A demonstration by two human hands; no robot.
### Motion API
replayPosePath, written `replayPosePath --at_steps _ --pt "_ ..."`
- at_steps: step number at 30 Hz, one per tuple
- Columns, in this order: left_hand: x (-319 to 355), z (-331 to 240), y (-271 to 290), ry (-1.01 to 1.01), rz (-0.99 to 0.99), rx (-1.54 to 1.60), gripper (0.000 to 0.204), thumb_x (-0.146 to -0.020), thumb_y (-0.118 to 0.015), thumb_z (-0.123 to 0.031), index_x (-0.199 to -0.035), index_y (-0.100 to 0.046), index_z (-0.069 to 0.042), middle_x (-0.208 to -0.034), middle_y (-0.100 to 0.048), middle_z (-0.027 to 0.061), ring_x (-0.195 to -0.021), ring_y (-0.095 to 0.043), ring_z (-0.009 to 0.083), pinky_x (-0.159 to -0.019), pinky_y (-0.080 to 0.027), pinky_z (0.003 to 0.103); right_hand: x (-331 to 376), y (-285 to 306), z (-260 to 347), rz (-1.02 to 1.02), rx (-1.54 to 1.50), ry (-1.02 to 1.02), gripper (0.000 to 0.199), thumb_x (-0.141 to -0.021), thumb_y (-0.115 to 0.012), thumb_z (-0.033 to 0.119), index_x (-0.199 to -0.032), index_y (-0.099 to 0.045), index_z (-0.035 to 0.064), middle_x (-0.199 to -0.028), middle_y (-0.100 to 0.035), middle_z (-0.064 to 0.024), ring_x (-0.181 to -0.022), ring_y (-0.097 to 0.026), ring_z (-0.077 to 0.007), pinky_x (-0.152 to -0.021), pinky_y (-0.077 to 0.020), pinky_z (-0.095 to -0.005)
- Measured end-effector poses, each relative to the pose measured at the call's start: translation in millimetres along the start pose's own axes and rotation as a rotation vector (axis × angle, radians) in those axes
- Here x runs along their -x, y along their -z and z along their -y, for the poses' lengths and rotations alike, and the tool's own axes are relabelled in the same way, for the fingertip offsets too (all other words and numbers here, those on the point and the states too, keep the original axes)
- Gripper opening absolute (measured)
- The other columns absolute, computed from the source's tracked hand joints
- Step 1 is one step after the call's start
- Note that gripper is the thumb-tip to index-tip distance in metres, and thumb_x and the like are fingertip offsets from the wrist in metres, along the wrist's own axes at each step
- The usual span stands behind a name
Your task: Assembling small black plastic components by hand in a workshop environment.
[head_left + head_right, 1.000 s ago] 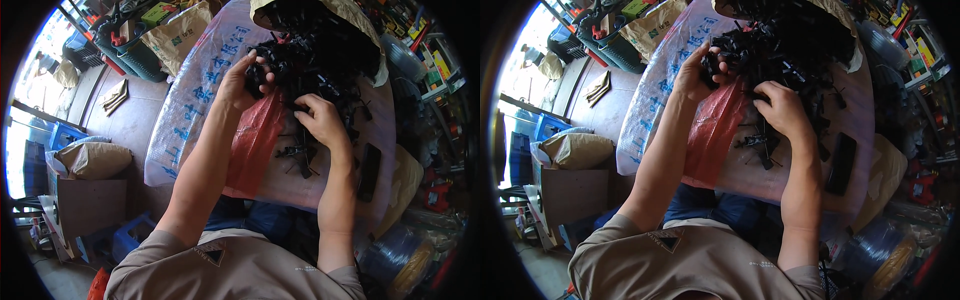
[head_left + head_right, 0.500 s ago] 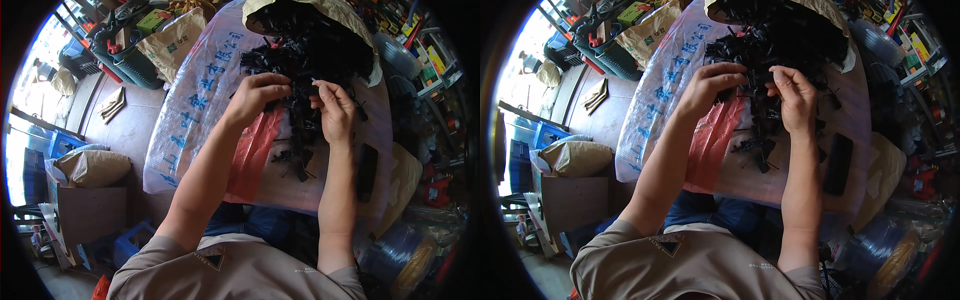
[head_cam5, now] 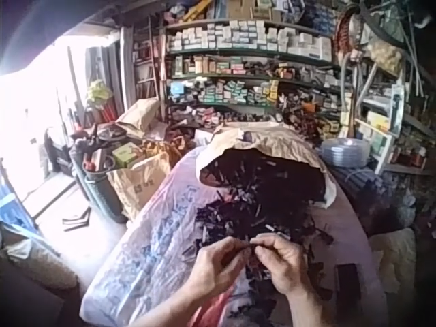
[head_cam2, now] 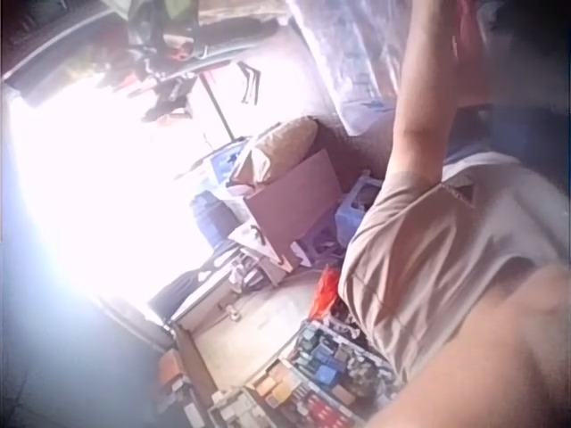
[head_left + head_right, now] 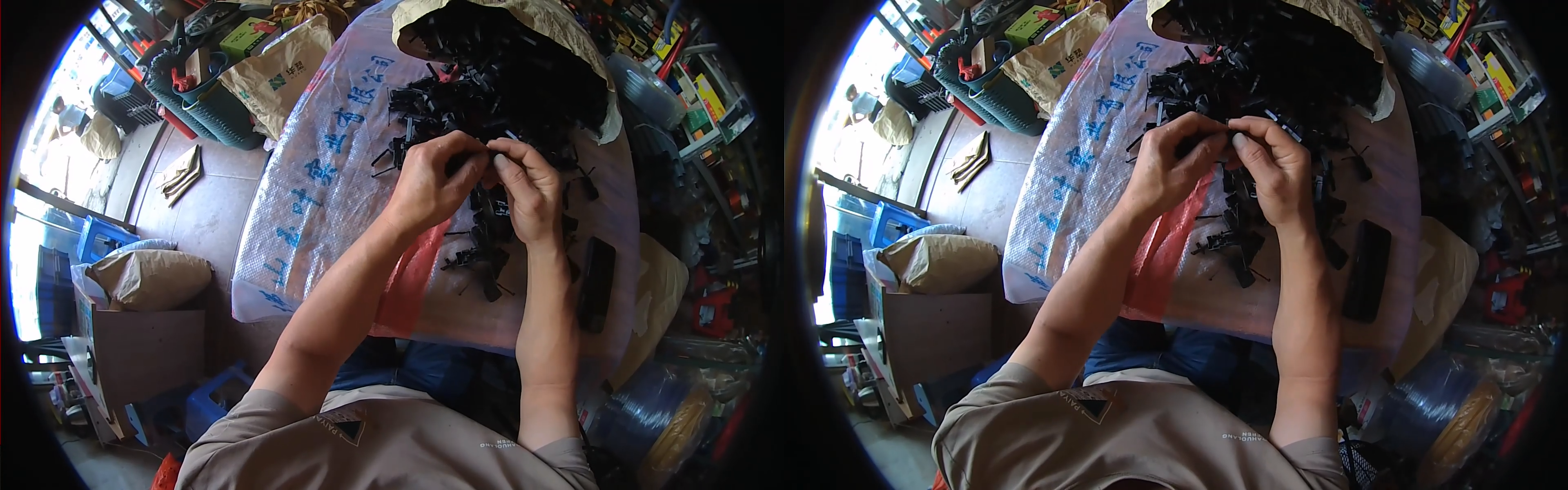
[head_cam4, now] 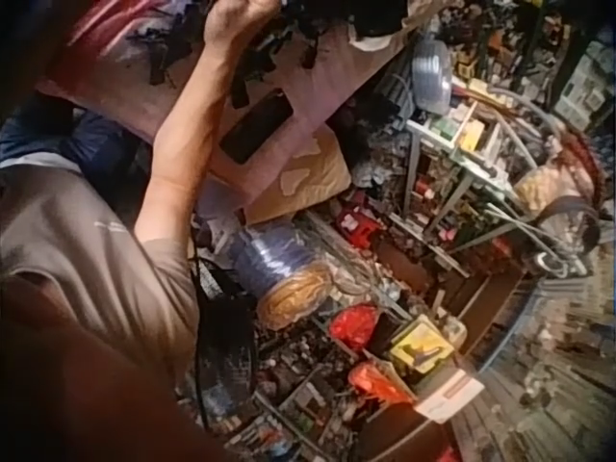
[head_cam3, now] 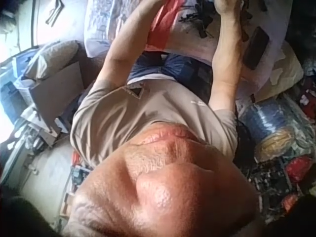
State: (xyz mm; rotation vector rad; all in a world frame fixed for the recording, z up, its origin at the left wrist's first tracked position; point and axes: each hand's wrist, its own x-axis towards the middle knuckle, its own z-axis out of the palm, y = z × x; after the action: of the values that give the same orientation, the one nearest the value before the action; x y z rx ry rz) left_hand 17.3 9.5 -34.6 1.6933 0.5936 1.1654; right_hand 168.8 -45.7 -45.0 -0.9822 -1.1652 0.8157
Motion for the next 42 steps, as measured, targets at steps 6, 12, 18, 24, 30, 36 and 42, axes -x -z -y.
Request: replayPosePath --at_steps 6,12,18,24,30,36,42 --pt "5.0 6.6 -5.4 -0.094 -0.04 -0.207 0.013 -0.086 -0.063 -0.008 -0.09 -0.062 0.004 -0.075 -0.066 0.0102 -0.071 -0.064 0.0123 -0.065 -0.051 0.028 0.3 -0.1 -10.1 0.073 0.004 0.037 0.017 -0.091 -0.053 0.005 -0.104 -0.061 -0.0012 -0.079 -0.058 -0.0001 -0.068 -0.051 -0.0059 -0.062 -0.0435 -0.0207" --pt "2.3 8.6 -2.1 -0.002 0.016 -0.032 0.012 -0.087 -0.062 -0.008 -0.093 -0.062 0.002 -0.08 -0.064 0.006 -0.072 -0.061 0.0127 -0.065 -0.049 0.026 -1.0 5.6 1.1 0.031 -0.063 -0.113 0.014 -0.09 -0.056 0.004 -0.102 -0.062 -0.0002 -0.078 -0.058 0.001 -0.065 -0.048 -0.0046 -0.06 -0.0392 -0.0191" --pt "-5.3 8.9 12.4 0.552 0.163 0.604 0.019 -0.088 -0.061 -0.013 -0.1 -0.063 0.002 -0.08 -0.063 0.0058 -0.066 -0.057 0.0095 -0.059 -0.045 0.022 -0.7 11.1 14.1 0.132 0.091 -0.18 0.01 -0.091 -0.062 0.011 -0.095 -0.062 0.0009 -0.075 -0.061 0.0012 -0.06 -0.049 -0.0034 -0.055 -0.0382 -0.0178" --pt "-2.5 8.9 11.3 0.082 0.232 -0.034 0.032 -0.082 -0.063 -0.014 -0.109 -0.062 0.004 -0.09 -0.068 0.0153 -0.088 -0.066 0.0201 -0.081 -0.05 0.032 0.0 16.1 17.0 0.156 0.204 -0.228 0.012 -0.092 -0.061 0.014 -0.09 -0.061 0.0013 -0.069 -0.059 0.0006 -0.053 -0.049 -0.004 -0.046 -0.0378 -0.0187" --pt "-3.4 4.5 16.1 0.098 0.327 -0.236 0.036 -0.083 -0.065 -0.015 -0.115 -0.061 0.002 -0.091 -0.066 0.0126 -0.083 -0.063 0.018 -0.077 -0.051 0.03 0.2 13.6 14.7 0.198 0.178 -0.251 0.009 -0.092 -0.058 0.009 -0.092 -0.061 -0.0002 -0.068 -0.059 -0.0004 -0.055 -0.054 -0.0053 -0.048 -0.042 -0.0196" --pt "-6.5 14.3 22.9 0.354 0.229 0.206 0.041 -0.085 -0.06 -0.015 -0.122 -0.057 0.002 -0.088 -0.065 0.0071 -0.077 -0.06 0.0128 -0.071 -0.049 0.026 1.5 -0.9 14.2 0.126 0.413 -0.225 0.011 -0.087 -0.063 0.01 -0.092 -0.061 -0.0001 -0.068 -0.061 -0.0038 -0.058 -0.058 -0.01 -0.051 -0.0461 -0.0237" --pt "-22.8 35.8 60.7 0.442 -0.027 1.169 0.029 -0.09 -0.057 -0.017 -0.117 -0.05 -0.009 -0.096 -0.063 0.0126 -0.086 -0.067 0.0299 -0.056 -0.053 0.037 15.9 -22.8 -1.6 0.148 1.399 0.044 0.017 -0.077 -0.068 0.017 -0.084 -0.06 0.0045 -0.084 -0.066 -0.015 -0.076 -0.066 -0.0357 -0.067 -0.0528 -0.0462"
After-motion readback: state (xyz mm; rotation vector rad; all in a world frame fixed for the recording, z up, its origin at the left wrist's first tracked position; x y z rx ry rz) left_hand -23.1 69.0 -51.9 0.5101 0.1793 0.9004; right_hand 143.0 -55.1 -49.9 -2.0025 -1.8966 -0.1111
